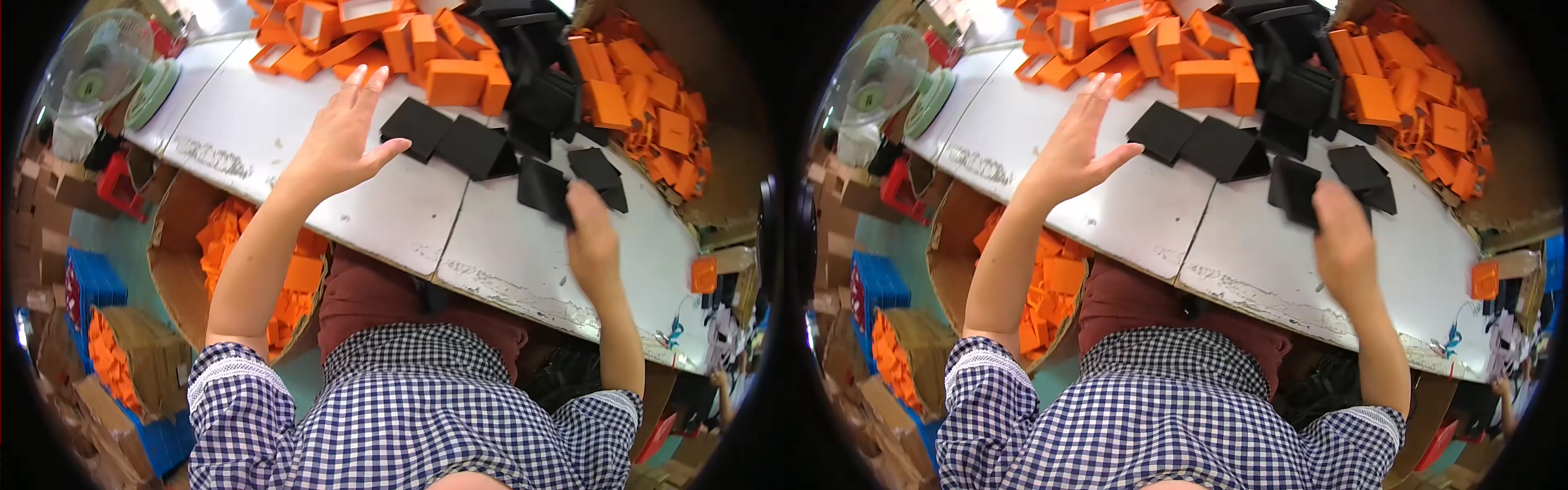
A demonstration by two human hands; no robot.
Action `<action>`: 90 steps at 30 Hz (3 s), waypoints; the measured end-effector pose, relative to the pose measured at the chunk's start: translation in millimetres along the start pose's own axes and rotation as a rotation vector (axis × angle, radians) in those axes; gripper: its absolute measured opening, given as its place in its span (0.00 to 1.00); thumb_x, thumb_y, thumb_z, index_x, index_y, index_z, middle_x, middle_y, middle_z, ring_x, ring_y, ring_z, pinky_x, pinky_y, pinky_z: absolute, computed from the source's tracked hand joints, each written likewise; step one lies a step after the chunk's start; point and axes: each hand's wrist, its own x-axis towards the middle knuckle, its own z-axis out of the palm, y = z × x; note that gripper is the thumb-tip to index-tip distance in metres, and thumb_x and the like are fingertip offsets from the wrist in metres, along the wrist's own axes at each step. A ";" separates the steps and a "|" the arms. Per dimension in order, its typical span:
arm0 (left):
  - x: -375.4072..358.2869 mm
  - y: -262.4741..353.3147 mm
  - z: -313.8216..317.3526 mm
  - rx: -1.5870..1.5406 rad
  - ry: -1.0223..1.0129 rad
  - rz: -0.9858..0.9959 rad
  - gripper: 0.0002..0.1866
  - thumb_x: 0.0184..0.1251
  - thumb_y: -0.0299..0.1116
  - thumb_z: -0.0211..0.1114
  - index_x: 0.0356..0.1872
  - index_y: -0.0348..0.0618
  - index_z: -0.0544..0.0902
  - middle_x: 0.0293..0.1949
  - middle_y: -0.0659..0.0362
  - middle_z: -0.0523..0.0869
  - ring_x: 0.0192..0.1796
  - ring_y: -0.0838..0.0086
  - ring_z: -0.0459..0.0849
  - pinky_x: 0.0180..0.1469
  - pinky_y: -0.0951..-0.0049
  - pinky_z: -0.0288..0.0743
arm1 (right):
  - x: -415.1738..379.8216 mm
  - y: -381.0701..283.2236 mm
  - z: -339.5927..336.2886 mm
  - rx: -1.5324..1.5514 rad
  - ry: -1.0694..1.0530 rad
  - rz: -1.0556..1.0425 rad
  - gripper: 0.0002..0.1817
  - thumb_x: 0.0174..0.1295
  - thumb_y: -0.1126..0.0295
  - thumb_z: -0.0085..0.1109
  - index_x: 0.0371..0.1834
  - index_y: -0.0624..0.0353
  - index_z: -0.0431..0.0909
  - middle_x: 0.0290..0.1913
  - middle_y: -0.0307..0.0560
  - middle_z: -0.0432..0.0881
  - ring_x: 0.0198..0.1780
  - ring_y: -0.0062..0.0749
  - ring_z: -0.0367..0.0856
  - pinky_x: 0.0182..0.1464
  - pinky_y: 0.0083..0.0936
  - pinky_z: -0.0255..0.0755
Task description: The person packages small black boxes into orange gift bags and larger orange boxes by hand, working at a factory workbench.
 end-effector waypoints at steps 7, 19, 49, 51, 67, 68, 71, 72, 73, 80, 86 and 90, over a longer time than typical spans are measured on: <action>110.9 -1.6 84.5 0.213 0.042 0.118 0.39 0.64 0.50 0.74 0.68 0.30 0.76 0.62 0.41 0.79 0.63 0.47 0.77 0.64 0.53 0.75 | -38.9 -63.6 4.4 0.222 -0.353 0.207 0.35 0.54 0.60 0.77 0.60 0.68 0.74 0.75 0.68 0.66 0.77 0.66 0.62 0.73 0.54 0.62; 4.6 70.0 17.9 0.050 0.226 0.408 0.13 0.54 0.36 0.71 0.36 0.45 0.78 0.56 0.48 0.76 0.69 0.47 0.71 0.63 0.48 0.64 | -55.4 -40.1 36.6 0.188 -0.187 0.218 0.38 0.50 0.52 0.82 0.57 0.63 0.72 0.70 0.65 0.69 0.69 0.65 0.67 0.71 0.54 0.62; -86.7 103.0 67.6 -0.217 -0.381 0.462 0.30 0.62 0.38 0.73 0.68 0.52 0.80 0.75 0.53 0.73 0.75 0.46 0.69 0.74 0.43 0.63 | -0.1 9.0 7.7 0.313 0.044 0.233 0.28 0.60 0.57 0.75 0.59 0.61 0.80 0.60 0.53 0.83 0.61 0.48 0.82 0.68 0.44 0.71; -87.3 107.9 67.8 -0.155 -0.329 0.504 0.29 0.61 0.36 0.72 0.67 0.57 0.82 0.75 0.53 0.72 0.75 0.49 0.70 0.71 0.39 0.63 | 33.2 79.9 2.6 -0.057 0.227 0.318 0.34 0.59 0.59 0.77 0.65 0.63 0.75 0.63 0.56 0.80 0.64 0.56 0.79 0.68 0.43 0.73; -68.7 123.2 34.0 0.056 -0.470 0.339 0.41 0.52 0.55 0.79 0.70 0.57 0.80 0.81 0.46 0.61 0.58 0.54 0.73 0.59 0.58 0.66 | 77.1 188.8 -38.0 -0.470 0.434 0.324 0.21 0.72 0.62 0.59 0.60 0.68 0.74 0.53 0.64 0.83 0.55 0.57 0.84 0.56 0.42 0.79; -70.0 118.4 32.5 0.065 -0.490 0.333 0.42 0.51 0.55 0.79 0.71 0.57 0.79 0.80 0.44 0.62 0.57 0.55 0.74 0.59 0.58 0.66 | 69.3 169.0 -49.0 -0.473 0.425 0.321 0.21 0.72 0.62 0.59 0.60 0.68 0.74 0.53 0.64 0.83 0.55 0.57 0.84 0.56 0.42 0.79; -76.2 106.7 27.5 0.136 -0.469 0.325 0.46 0.50 0.54 0.80 0.74 0.54 0.76 0.71 0.42 0.69 0.57 0.54 0.74 0.60 0.56 0.65 | 30.4 97.0 -71.0 0.023 0.488 0.538 0.20 0.79 0.60 0.50 0.59 0.68 0.76 0.54 0.53 0.84 0.55 0.41 0.83 0.58 0.34 0.76; -76.9 103.6 24.7 0.137 -0.479 0.300 0.47 0.50 0.54 0.80 0.74 0.53 0.75 0.68 0.43 0.70 0.58 0.54 0.74 0.61 0.56 0.65 | 16.7 74.8 -72.0 0.257 0.464 0.679 0.20 0.81 0.59 0.48 0.58 0.67 0.77 0.54 0.49 0.84 0.54 0.33 0.82 0.58 0.30 0.75; -77.1 101.4 21.4 0.140 -0.487 0.274 0.48 0.50 0.54 0.80 0.75 0.53 0.74 0.66 0.45 0.72 0.59 0.53 0.73 0.61 0.55 0.65 | -1.3 58.1 -63.5 0.520 0.440 0.784 0.20 0.82 0.57 0.46 0.59 0.65 0.77 0.53 0.44 0.83 0.53 0.28 0.80 0.58 0.28 0.74; -97.1 89.6 24.7 0.058 -0.459 0.174 0.48 0.52 0.53 0.80 0.73 0.40 0.73 0.53 0.48 0.75 0.54 0.54 0.74 0.56 0.57 0.66 | -65.7 -43.3 2.6 1.291 0.531 1.368 0.18 0.82 0.57 0.49 0.55 0.63 0.75 0.49 0.43 0.82 0.47 0.27 0.83 0.43 0.30 0.81; -96.8 80.7 32.1 -0.101 -0.290 0.124 0.44 0.49 0.46 0.83 0.68 0.38 0.77 0.60 0.46 0.74 0.58 0.51 0.76 0.60 0.53 0.72 | -64.3 -23.1 -10.2 0.021 -0.026 0.730 0.13 0.66 0.65 0.69 0.33 0.62 0.76 0.33 0.49 0.79 0.33 0.43 0.81 0.36 0.32 0.76; -81.9 71.5 43.1 -0.304 -0.276 0.225 0.32 0.48 0.41 0.84 0.48 0.38 0.75 0.67 0.42 0.70 0.66 0.44 0.72 0.67 0.50 0.70 | -23.9 -27.7 -24.5 0.359 -0.004 0.400 0.15 0.57 0.66 0.73 0.39 0.62 0.78 0.45 0.50 0.83 0.47 0.47 0.83 0.48 0.36 0.77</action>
